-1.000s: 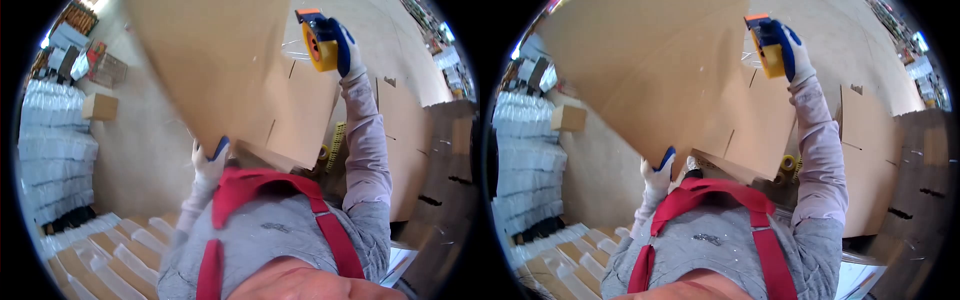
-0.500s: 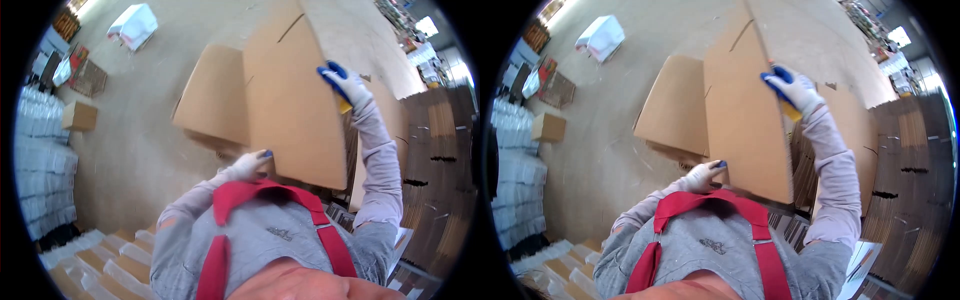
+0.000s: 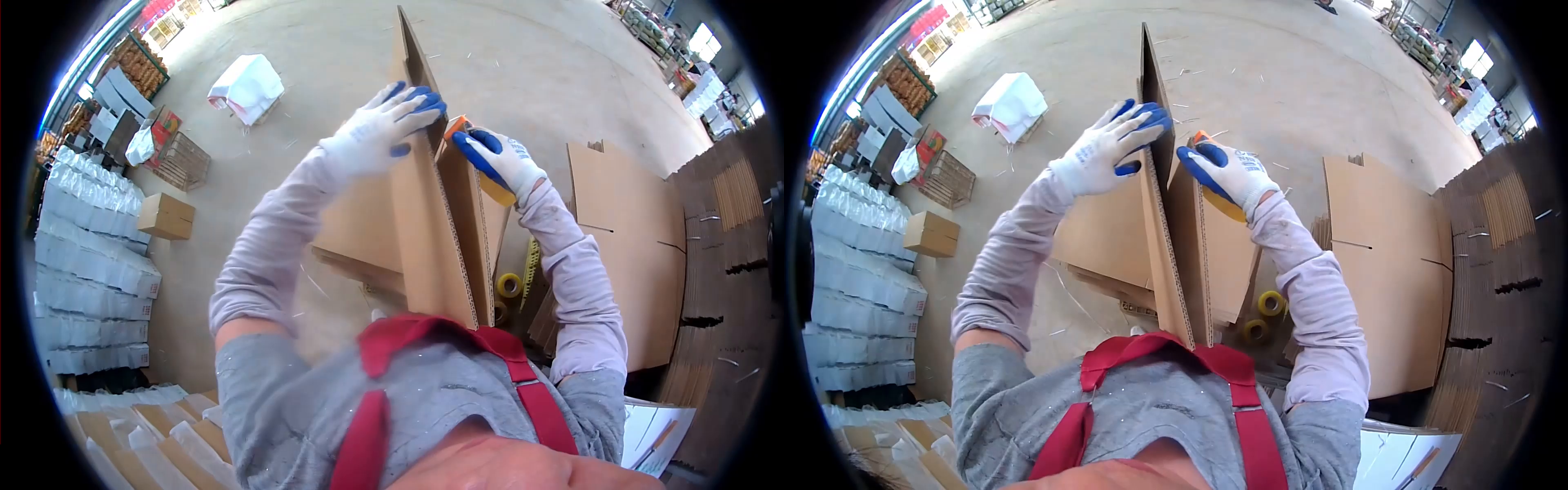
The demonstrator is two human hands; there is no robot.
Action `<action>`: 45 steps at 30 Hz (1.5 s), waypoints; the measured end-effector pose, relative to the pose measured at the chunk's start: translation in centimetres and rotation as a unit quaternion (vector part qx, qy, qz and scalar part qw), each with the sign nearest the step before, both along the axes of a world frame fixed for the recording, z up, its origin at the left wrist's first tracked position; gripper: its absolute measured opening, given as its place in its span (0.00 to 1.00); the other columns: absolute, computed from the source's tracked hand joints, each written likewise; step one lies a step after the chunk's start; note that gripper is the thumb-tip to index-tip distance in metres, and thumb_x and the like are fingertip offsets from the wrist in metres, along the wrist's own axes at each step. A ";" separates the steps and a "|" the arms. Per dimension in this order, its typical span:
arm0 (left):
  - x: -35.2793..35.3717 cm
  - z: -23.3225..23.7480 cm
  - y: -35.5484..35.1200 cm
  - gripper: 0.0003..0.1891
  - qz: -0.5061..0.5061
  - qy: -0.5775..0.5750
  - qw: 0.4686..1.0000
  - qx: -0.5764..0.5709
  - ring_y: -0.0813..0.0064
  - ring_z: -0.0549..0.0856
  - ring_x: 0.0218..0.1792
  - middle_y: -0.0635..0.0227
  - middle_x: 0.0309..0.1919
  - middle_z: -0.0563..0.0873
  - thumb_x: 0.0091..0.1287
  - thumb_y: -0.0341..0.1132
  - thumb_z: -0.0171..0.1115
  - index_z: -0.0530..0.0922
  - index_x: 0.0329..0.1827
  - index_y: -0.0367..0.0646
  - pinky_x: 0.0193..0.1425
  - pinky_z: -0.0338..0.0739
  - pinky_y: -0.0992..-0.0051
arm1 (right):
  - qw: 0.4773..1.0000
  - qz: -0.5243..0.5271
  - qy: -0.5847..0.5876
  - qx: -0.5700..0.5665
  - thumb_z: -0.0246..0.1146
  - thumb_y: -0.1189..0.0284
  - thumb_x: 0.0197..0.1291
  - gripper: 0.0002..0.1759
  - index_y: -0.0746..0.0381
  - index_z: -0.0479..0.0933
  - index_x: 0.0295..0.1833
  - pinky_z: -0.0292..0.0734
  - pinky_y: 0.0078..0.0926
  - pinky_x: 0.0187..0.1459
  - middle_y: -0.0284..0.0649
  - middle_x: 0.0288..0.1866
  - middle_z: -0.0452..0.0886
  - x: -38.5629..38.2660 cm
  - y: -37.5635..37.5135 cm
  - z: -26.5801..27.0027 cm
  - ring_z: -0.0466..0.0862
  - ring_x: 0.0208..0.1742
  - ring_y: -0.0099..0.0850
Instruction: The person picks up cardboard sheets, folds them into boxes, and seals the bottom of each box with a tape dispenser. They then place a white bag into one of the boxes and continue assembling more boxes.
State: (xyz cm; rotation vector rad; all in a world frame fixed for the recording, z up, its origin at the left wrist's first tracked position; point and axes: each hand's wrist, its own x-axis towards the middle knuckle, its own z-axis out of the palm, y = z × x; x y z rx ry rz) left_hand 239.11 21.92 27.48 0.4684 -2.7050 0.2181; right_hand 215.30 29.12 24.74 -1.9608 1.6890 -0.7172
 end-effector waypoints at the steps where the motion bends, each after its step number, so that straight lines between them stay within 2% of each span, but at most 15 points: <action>1: 0.5 0.5 0.0 0.37 0.007 -0.036 0.999 -0.010 0.60 0.62 0.69 0.60 0.65 0.66 0.49 0.31 0.66 0.63 0.66 0.48 0.73 0.51 0.56 | 1.000 0.002 -0.002 0.002 0.49 0.42 0.58 0.30 0.56 0.77 0.48 0.72 0.34 0.47 0.48 0.44 0.81 -0.4 0.1 0.4 0.80 0.47 0.45; 6: -2.1 4.9 1.2 0.22 -0.106 -0.163 0.977 0.085 0.62 0.77 0.44 0.65 0.33 0.80 0.41 0.48 0.73 0.79 0.38 0.48 0.59 0.66 0.62 | 0.997 0.000 -0.049 0.059 0.52 0.46 0.60 0.26 0.55 0.78 0.49 0.73 0.28 0.45 0.44 0.40 0.83 -1.1 0.1 1.2 0.82 0.40 0.39; 9: -3.3 2.8 1.8 0.27 -0.183 -0.092 0.971 0.121 0.60 0.77 0.42 0.63 0.35 0.79 0.39 0.57 0.71 0.78 0.35 0.45 0.54 0.67 0.62 | 0.986 -0.018 -0.138 0.091 0.47 0.43 0.62 0.29 0.56 0.80 0.47 0.72 0.24 0.47 0.38 0.37 0.84 -1.2 -2.8 2.0 0.82 0.40 0.33; 12: -2.0 2.3 2.5 0.28 -0.148 -0.042 0.980 0.123 0.59 0.77 0.44 0.64 0.37 0.79 0.39 0.58 0.71 0.78 0.34 0.44 0.54 0.67 0.62 | 0.997 -0.047 0.041 0.040 0.42 0.40 0.61 0.32 0.55 0.80 0.40 0.71 0.29 0.48 0.37 0.34 0.83 1.5 -6.3 4.1 0.81 0.40 0.36; 15: -1.1 2.3 2.7 0.28 -0.145 -0.034 0.980 0.131 0.58 0.77 0.45 0.64 0.37 0.79 0.39 0.59 0.71 0.79 0.33 0.44 0.54 0.66 0.61 | 0.956 0.023 0.284 0.065 0.39 0.35 0.58 0.39 0.54 0.75 0.54 0.67 0.34 0.60 0.42 0.52 0.79 7.4 -8.9 6.4 0.76 0.57 0.38; 20: 0.0 1.5 3.5 0.27 -0.056 0.009 0.996 0.065 0.59 0.79 0.40 0.65 0.30 0.79 0.39 0.61 0.69 0.79 0.31 0.48 0.62 0.64 0.58 | 0.969 0.043 0.244 0.005 0.47 0.38 0.56 0.37 0.56 0.75 0.57 0.67 0.34 0.60 0.44 0.54 0.78 8.1 -13.8 3.5 0.76 0.57 0.42; 23: 2.0 2.9 2.4 0.19 -0.080 0.030 0.994 0.070 0.62 0.78 0.34 0.67 0.24 0.78 0.33 0.47 0.71 0.78 0.26 0.47 0.45 0.70 0.64 | 0.975 0.093 0.202 0.017 0.51 0.41 0.55 0.35 0.57 0.75 0.56 0.69 0.35 0.55 0.43 0.50 0.81 3.3 -15.6 3.3 0.79 0.52 0.42; 25: 6.0 6.1 3.2 0.21 -0.048 0.008 0.995 0.090 0.60 0.78 0.33 0.68 0.24 0.76 0.36 0.51 0.71 0.77 0.26 0.47 0.53 0.69 0.62 | 0.985 0.057 0.165 -0.011 0.53 0.43 0.55 0.32 0.58 0.77 0.53 0.71 0.34 0.50 0.43 0.45 0.83 -0.6 -12.1 5.5 0.81 0.47 0.40; 28: 12.2 9.6 4.8 0.18 0.055 -0.027 0.991 0.120 0.62 0.78 0.29 0.67 0.24 0.77 0.31 0.42 0.72 0.78 0.24 0.43 0.42 0.71 0.66 | 0.981 0.069 0.180 0.024 0.57 0.46 0.55 0.29 0.57 0.77 0.52 0.73 0.32 0.48 0.45 0.41 0.83 -6.1 -6.5 7.4 0.81 0.44 0.40; 31: 14.0 7.2 5.1 0.18 0.225 -0.131 0.879 0.400 0.67 0.81 0.31 0.64 0.28 0.81 0.34 0.34 0.74 0.82 0.31 0.39 0.36 0.75 0.72 | 0.958 0.094 0.272 -0.012 0.58 0.48 0.57 0.26 0.57 0.78 0.50 0.73 0.34 0.48 0.47 0.40 0.82 -7.0 -1.2 5.6 0.81 0.44 0.42; 35: 9.9 9.4 5.2 0.26 0.088 -0.068 0.719 0.686 0.77 0.83 0.38 0.65 0.44 0.84 0.53 0.39 0.70 0.76 0.55 0.39 0.41 0.78 0.79 | 0.953 0.150 0.264 -0.017 0.52 0.48 0.60 0.25 0.53 0.76 0.53 0.72 0.35 0.51 0.43 0.45 0.82 -4.6 1.4 5.7 0.80 0.48 0.41; 37: 1.1 9.1 9.2 0.33 0.234 -0.054 0.703 0.669 0.73 0.82 0.45 0.57 0.45 0.82 0.54 0.44 0.70 0.70 0.61 0.36 0.47 0.78 0.74 | 0.949 0.155 0.275 0.002 0.51 0.50 0.61 0.23 0.52 0.75 0.54 0.72 0.34 0.51 0.43 0.47 0.81 -3.6 1.1 6.1 0.80 0.49 0.40; 38: -3.0 8.9 11.8 0.35 0.177 -0.159 0.787 0.569 0.71 0.83 0.44 0.53 0.42 0.82 0.57 0.48 0.67 0.67 0.62 0.35 0.48 0.78 0.72 | 0.944 0.153 0.290 0.022 0.51 0.51 0.61 0.23 0.52 0.76 0.53 0.72 0.35 0.51 0.43 0.47 0.81 -3.1 0.7 6.6 0.80 0.49 0.40; 41: -8.1 5.4 17.7 0.39 0.196 -0.235 0.825 0.475 0.60 0.84 0.38 0.51 0.38 0.84 0.52 0.58 0.66 0.70 0.60 0.38 0.45 0.78 0.68 | 0.939 0.169 0.299 -0.021 0.53 0.49 0.59 0.24 0.54 0.77 0.51 0.73 0.36 0.49 0.45 0.42 0.82 -3.6 -0.2 6.2 0.80 0.46 0.43; 45: -3.8 3.9 12.0 0.19 0.193 -0.213 0.707 0.646 0.73 0.85 0.36 0.59 0.33 0.86 0.58 0.42 0.66 0.80 0.44 0.34 0.37 0.79 0.72 | 0.955 0.171 0.237 -0.042 0.54 0.48 0.58 0.24 0.52 0.78 0.50 0.73 0.36 0.47 0.43 0.41 0.82 -4.2 -2.3 5.1 0.81 0.45 0.42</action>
